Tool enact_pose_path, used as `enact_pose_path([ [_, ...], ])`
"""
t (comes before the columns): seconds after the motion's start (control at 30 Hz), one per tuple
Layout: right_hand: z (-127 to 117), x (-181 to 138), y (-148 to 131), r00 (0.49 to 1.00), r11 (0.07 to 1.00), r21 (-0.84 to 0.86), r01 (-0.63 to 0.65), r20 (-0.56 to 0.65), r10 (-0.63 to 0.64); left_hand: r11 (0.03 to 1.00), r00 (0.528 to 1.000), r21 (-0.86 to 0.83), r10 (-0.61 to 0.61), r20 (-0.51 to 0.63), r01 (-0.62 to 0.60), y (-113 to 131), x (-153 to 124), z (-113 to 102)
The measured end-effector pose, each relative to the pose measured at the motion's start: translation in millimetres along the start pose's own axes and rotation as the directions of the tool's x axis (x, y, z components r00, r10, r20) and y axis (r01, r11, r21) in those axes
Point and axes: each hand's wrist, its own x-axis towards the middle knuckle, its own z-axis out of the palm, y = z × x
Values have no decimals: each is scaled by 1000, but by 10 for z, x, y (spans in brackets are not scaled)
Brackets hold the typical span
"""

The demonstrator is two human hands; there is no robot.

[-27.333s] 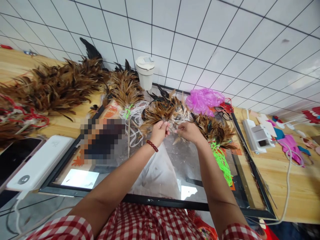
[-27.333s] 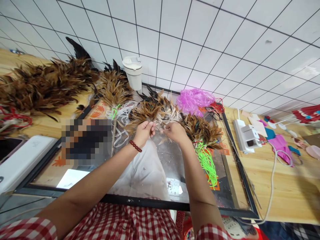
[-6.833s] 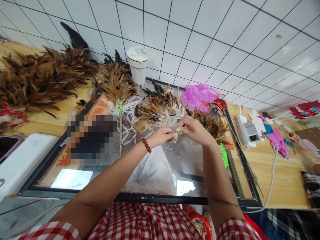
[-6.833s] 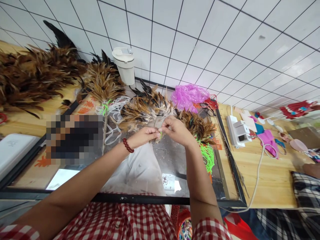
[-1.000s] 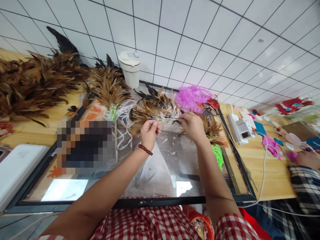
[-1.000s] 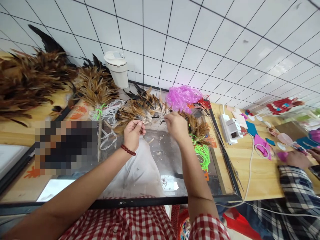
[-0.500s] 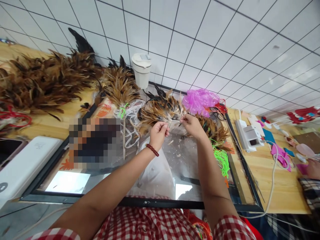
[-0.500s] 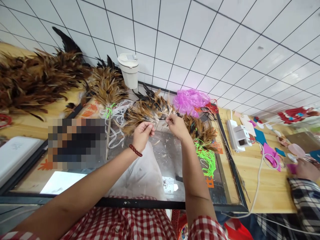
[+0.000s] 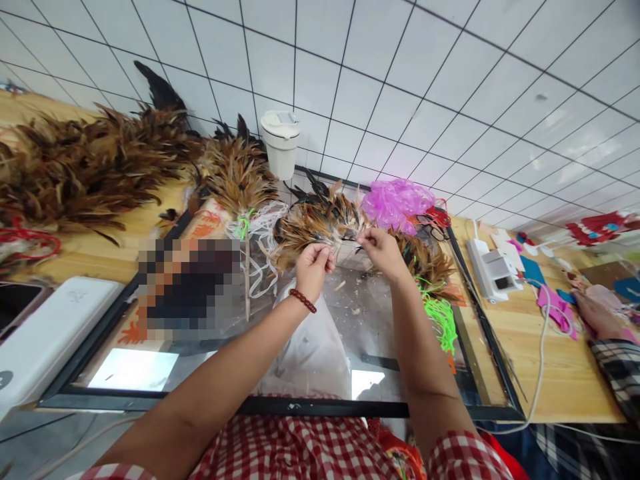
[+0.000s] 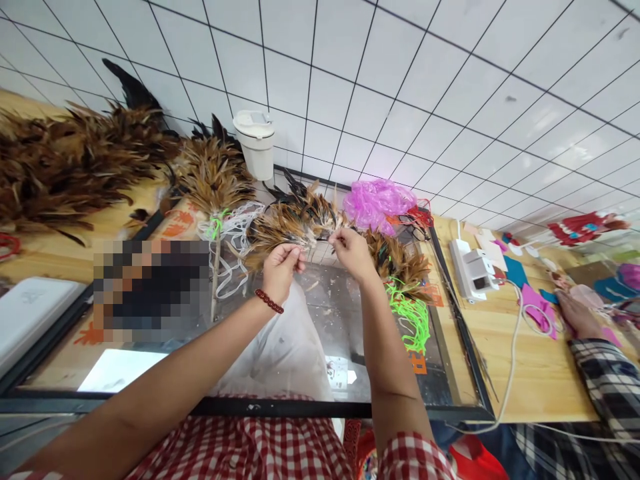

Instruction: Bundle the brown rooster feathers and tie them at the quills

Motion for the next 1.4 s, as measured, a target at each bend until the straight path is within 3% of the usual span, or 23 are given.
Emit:
enact_pose_path([
  [0.07, -51, -71, -62, 956, 990, 23, 140, 256, -141, 1000, 1000, -20, 18, -19, -18, 2, 4, -3],
  [0.13, -42, -156, -130, 850, 959, -26, 284, 470, -239, 999, 999, -35, 22, -25, -23, 6, 6, -4],
  [0.17, -18, -200, -160, 816, 940, -78, 332, 524, -245, 999, 1000, -41, 19, -24, -20, 8, 6, -3],
  [0.23, 45, -285, -204, 805, 906, -193, 376, 552, -217, 999, 1000, -50, 12, -23, -14, 12, 5, 1],
  [0.4, 122, -395, -209, 847, 891, -302, 338, 511, -148, 999, 1000, -48, 4, -18, -5, 14, 5, 7],
  [0.53, 96, -319, -122, 946, 991, -49, 126, 305, -105, 998, 1000, -55, 8, -17, -9, 2, 12, 7],
  [0.63, 116, -228, -65, 979, 998, 53, -27, 204, 16, 998, 1000, -60, 7, -16, -8, -2, 14, 8],
  [0.77, 187, -157, -59, 985, 984, -176, -13, 168, 43, 999, 1000, -48, -8, -22, 7, 7, 8, 9],
  [0.9, 215, -143, -63, 992, 895, -447, 4, 112, 52, 999, 1000, -46, -19, -18, 18, 15, 5, 8],
  [0.97, 198, -144, -54, 990, 943, -333, -27, 121, 71, 999, 1000, -45, -24, -20, 23, 11, 6, 7],
  [1.03, 169, -146, -52, 986, 995, -3, -102, 131, 102, 999, 1000, -36, -23, -16, 22, 2, 8, 8],
  [1.1, 149, -149, -67, 976, 907, 370, -203, 156, 155, 1000, 1000, -8, -30, 0, 30, -7, 9, 11],
  [1.17, 155, -154, -102, 960, 760, 587, -278, 201, 195, 998, 999, 32, -48, 25, 47, -12, 5, 14],
  [1.23, 194, -163, -148, 952, 688, 658, -305, 212, 220, 996, 996, 71, -61, 63, 57, -11, -2, 17],
  [1.4, 312, -170, -210, 975, 702, 677, -218, 121, 187, 982, 978, 165, -118, 170, 90, -5, -12, 18],
])
